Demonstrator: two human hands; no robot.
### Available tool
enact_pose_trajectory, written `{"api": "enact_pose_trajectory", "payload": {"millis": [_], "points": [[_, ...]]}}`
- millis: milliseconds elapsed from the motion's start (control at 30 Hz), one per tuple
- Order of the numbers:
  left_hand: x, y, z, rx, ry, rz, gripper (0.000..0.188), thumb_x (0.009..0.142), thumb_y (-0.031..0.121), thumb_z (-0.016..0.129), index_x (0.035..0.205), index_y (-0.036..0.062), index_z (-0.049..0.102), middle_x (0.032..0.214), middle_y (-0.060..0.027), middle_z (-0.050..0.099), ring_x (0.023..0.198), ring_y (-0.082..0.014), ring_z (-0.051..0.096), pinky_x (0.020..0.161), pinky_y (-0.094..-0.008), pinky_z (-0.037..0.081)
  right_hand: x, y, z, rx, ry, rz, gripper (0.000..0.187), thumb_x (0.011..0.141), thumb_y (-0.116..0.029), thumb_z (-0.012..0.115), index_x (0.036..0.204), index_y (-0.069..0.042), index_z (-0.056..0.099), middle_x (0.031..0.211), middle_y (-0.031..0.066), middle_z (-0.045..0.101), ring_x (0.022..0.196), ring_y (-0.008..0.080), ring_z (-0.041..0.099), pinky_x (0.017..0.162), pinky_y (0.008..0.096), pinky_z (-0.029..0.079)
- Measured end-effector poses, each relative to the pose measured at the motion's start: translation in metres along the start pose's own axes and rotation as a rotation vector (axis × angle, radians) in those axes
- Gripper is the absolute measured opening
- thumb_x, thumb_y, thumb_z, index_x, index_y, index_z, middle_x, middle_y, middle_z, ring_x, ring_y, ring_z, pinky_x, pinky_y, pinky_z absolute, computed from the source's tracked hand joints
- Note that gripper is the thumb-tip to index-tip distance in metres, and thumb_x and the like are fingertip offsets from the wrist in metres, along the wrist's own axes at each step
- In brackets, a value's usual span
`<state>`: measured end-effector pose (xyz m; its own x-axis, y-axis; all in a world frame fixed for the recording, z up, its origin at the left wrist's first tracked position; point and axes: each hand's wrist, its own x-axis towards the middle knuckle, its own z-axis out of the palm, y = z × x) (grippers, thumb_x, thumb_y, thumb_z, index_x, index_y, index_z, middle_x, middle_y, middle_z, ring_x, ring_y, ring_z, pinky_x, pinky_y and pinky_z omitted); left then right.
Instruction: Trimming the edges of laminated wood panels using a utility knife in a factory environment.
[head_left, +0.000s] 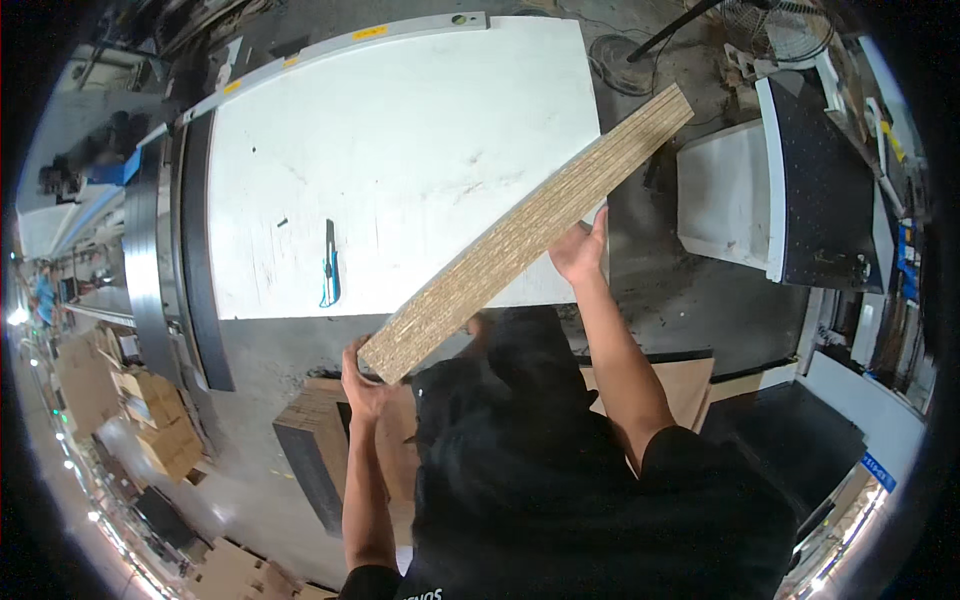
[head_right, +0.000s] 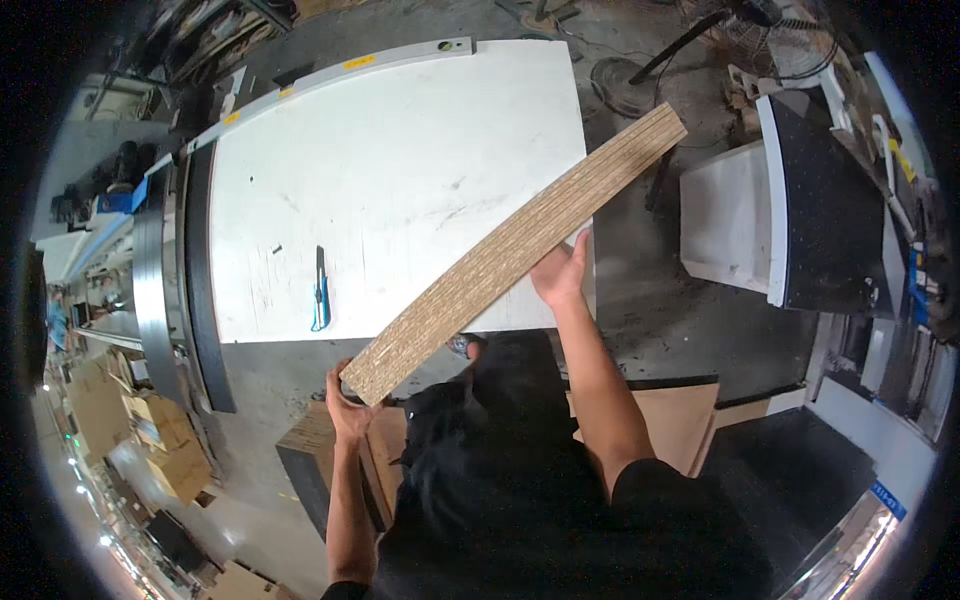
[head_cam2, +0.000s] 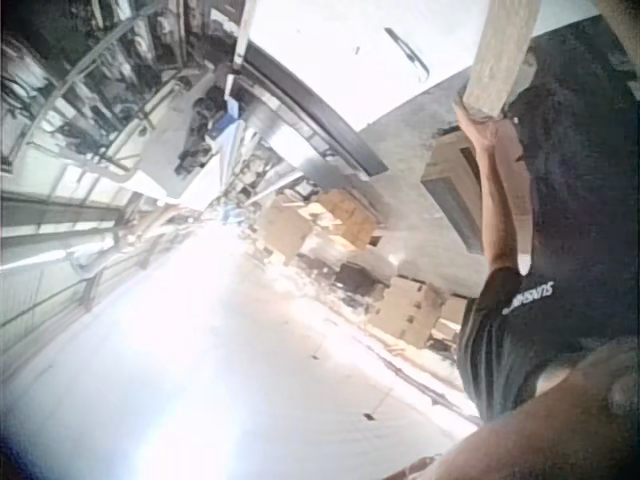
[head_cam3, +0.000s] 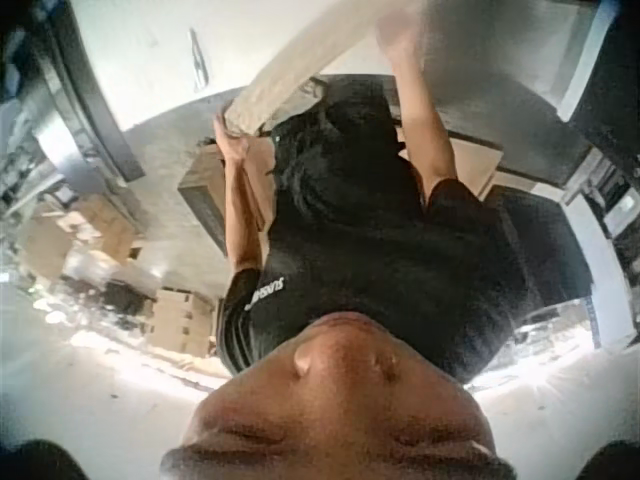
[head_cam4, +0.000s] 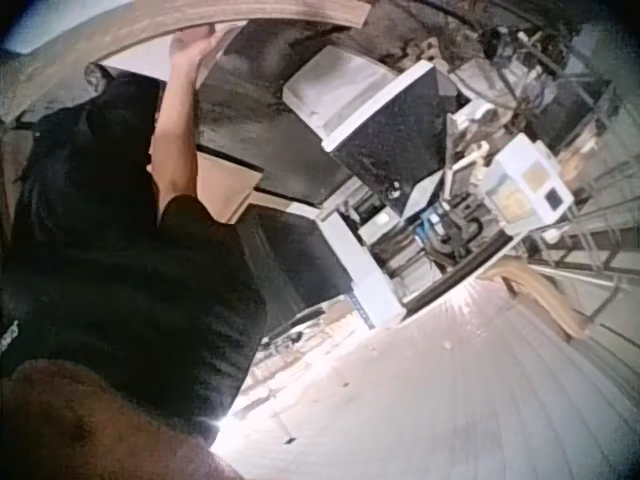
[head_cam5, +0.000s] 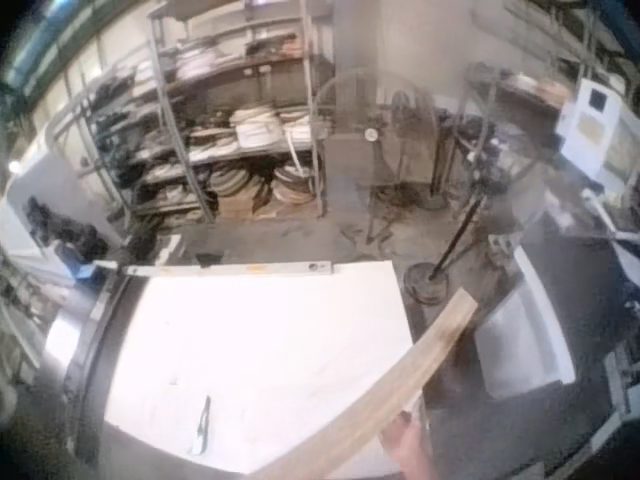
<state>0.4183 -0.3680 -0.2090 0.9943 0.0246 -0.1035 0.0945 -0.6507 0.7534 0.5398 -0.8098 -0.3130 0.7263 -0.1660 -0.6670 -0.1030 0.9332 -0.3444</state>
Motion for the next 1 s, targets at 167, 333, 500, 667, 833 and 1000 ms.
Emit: {"api": "enact_pose_trajectory", "payload": {"millis": [167,333,500,667,833,1000], "points": [[-0.006,0.021,-0.013,-0.061,-0.006,-0.026,0.094,0.065,0.036,0.100,0.138,-0.0037,0.056,0.129,-0.0202,0.067,0.118,-0.0334,0.068,0.103,-0.0439,0.053,0.033,-0.008,-0.003,0.370,-0.385,0.055,0.116,0.089,-0.085,0.057,0.168,-0.004,0.031,0.171,0.0197,0.035,0.158,0.0381,0.031,0.129,0.0583,0.026],[-0.015,0.063,-0.022,-0.043,-0.030,-0.075,0.094,0.061,0.032,0.100,0.138,-0.0020,0.057,0.127,-0.0184,0.069,0.117,-0.0311,0.070,0.102,-0.0426,0.054,0.060,0.004,0.003,0.270,-0.521,-0.073,0.120,0.088,-0.086,0.059,0.169,-0.003,0.026,0.174,0.0226,0.028,0.162,0.0427,0.021,0.129,0.0629,0.022],[-0.028,0.080,-0.014,0.016,-0.019,-0.183,0.092,0.059,0.029,0.100,0.136,0.0005,0.058,0.127,-0.0172,0.071,0.117,-0.0313,0.071,0.103,-0.0425,0.055,0.067,0.006,0.005,0.392,-0.674,0.020,0.102,0.093,-0.080,0.056,0.161,-0.005,0.042,0.163,0.0192,0.044,0.148,0.0407,0.045,0.125,0.0656,0.028],[-0.052,0.055,-0.009,-0.228,-0.076,-0.337,0.092,0.058,0.023,0.099,0.136,-0.0004,0.058,0.128,-0.0148,0.069,0.126,-0.0260,0.065,0.111,-0.0411,0.049,0.043,-0.009,-0.009,0.260,-0.394,0.051,0.084,0.094,-0.072,0.066,0.154,-0.013,0.055,0.156,0.0105,0.056,0.142,0.0367,0.051,0.118,0.0585,0.041],[-0.068,0.005,-0.006,-0.664,-0.120,-0.472,0.092,0.068,0.029,0.094,0.144,-0.0033,0.053,0.138,-0.0108,0.063,0.136,-0.0233,0.055,0.116,-0.0396,0.042,-0.009,-0.022,0.024,0.093,-0.027,0.131,0.073,0.097,-0.067,0.066,0.149,-0.015,0.060,0.147,0.0080,0.064,0.132,0.0336,0.059,0.115,0.0542,0.046],[-0.081,-0.064,0.020,-1.052,-0.067,-0.771,0.077,0.089,0.041,0.078,0.145,-0.0054,0.055,0.137,-0.0133,0.065,0.125,-0.0255,0.062,0.112,-0.0405,0.045,-0.007,-0.012,0.026,-0.270,0.221,0.177,0.058,0.095,-0.066,0.069,0.124,-0.016,0.073,0.125,0.0038,0.074,0.110,0.0285,0.071,0.096,0.0507,0.059]]}}
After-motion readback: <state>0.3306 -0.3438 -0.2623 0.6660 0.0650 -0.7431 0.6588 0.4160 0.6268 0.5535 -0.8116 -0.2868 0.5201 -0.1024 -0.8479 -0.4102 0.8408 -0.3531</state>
